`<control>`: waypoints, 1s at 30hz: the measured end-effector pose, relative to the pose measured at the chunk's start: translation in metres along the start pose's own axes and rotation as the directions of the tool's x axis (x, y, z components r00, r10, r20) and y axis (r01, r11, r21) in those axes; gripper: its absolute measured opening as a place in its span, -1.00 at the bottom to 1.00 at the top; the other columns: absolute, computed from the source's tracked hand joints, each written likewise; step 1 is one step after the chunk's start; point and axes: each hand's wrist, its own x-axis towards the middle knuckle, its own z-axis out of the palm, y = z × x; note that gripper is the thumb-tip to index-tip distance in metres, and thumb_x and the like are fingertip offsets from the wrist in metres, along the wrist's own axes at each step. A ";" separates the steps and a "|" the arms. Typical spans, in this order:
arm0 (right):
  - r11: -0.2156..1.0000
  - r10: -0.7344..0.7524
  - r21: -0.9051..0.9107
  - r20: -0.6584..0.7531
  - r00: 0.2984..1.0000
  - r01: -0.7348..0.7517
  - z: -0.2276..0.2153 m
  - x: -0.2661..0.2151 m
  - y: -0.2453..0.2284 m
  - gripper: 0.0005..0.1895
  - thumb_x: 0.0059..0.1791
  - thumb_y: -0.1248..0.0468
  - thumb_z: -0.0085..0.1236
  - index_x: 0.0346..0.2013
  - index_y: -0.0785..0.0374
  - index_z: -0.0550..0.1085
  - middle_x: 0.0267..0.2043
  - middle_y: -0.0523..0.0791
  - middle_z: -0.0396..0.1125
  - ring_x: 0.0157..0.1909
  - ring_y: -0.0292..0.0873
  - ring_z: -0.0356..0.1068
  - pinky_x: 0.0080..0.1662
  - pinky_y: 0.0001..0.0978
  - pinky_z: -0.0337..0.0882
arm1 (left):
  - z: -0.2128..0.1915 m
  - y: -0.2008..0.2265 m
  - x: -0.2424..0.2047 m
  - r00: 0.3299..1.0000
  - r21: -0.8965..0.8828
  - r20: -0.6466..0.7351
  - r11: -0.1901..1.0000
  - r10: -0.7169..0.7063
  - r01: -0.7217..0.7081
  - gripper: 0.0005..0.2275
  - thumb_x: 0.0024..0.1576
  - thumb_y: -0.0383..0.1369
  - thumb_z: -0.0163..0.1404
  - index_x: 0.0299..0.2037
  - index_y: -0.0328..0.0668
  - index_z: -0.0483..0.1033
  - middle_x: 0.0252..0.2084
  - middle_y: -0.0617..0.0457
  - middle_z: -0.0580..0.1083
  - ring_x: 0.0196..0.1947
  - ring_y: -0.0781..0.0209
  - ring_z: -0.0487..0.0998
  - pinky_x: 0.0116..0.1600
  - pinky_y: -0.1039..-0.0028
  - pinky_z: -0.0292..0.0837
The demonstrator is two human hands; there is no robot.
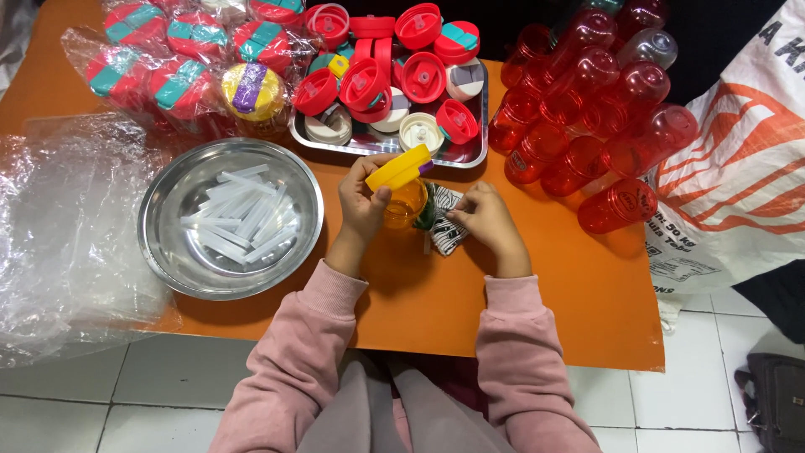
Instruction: Assembling plastic container lids with straws and placing small packets into yellow components
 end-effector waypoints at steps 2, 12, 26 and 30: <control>0.991 -0.080 0.102 -0.008 0.997 0.081 -0.008 -0.001 0.009 -0.85 -0.25 0.35 0.44 -0.49 0.25 0.57 -0.22 0.06 0.35 -0.10 0.17 0.34 0.01 0.01 0.31 | -0.001 -0.004 -0.002 1.000 0.002 -0.004 1.000 0.000 0.000 -0.52 0.10 0.11 0.12 -0.45 -0.12 0.25 -0.10 -0.19 0.58 -0.23 0.29 0.54 -0.24 0.60 0.40; 0.747 0.120 0.662 -0.039 0.992 -0.064 -0.018 -0.012 0.000 -0.87 -0.18 0.55 0.13 -0.44 0.32 0.41 -0.50 -0.08 0.38 -0.54 -0.32 0.30 -0.56 -0.52 0.25 | 0.005 0.004 -0.002 0.999 0.014 0.027 1.000 0.021 -0.021 -0.52 0.10 0.12 0.12 -0.44 -0.13 0.27 -0.09 -0.20 0.58 -0.17 0.18 0.60 -0.23 0.57 0.44; 0.633 -0.132 0.731 -0.221 0.966 0.253 -0.026 -0.005 -0.058 -0.76 -0.17 0.70 0.01 -0.51 0.34 0.42 -0.54 0.05 0.33 -0.58 -0.13 0.32 -0.40 -0.36 0.36 | 0.000 -0.002 -0.003 0.999 0.031 0.029 0.999 0.019 -0.020 -0.52 0.12 0.13 0.07 -0.41 -0.13 0.28 -0.08 -0.15 0.58 -0.17 0.23 0.58 -0.22 0.57 0.44; 0.768 -0.115 0.597 -0.227 0.967 0.232 -0.024 -0.007 -0.043 -0.84 -0.08 0.54 0.11 -0.47 0.32 0.60 -0.09 0.14 0.42 -0.10 0.00 0.41 0.01 -0.22 0.37 | 0.002 0.001 -0.002 1.000 0.029 0.023 0.999 0.016 -0.017 -0.52 0.12 0.13 0.07 -0.41 -0.13 0.28 -0.09 -0.16 0.58 -0.17 0.22 0.59 -0.22 0.56 0.44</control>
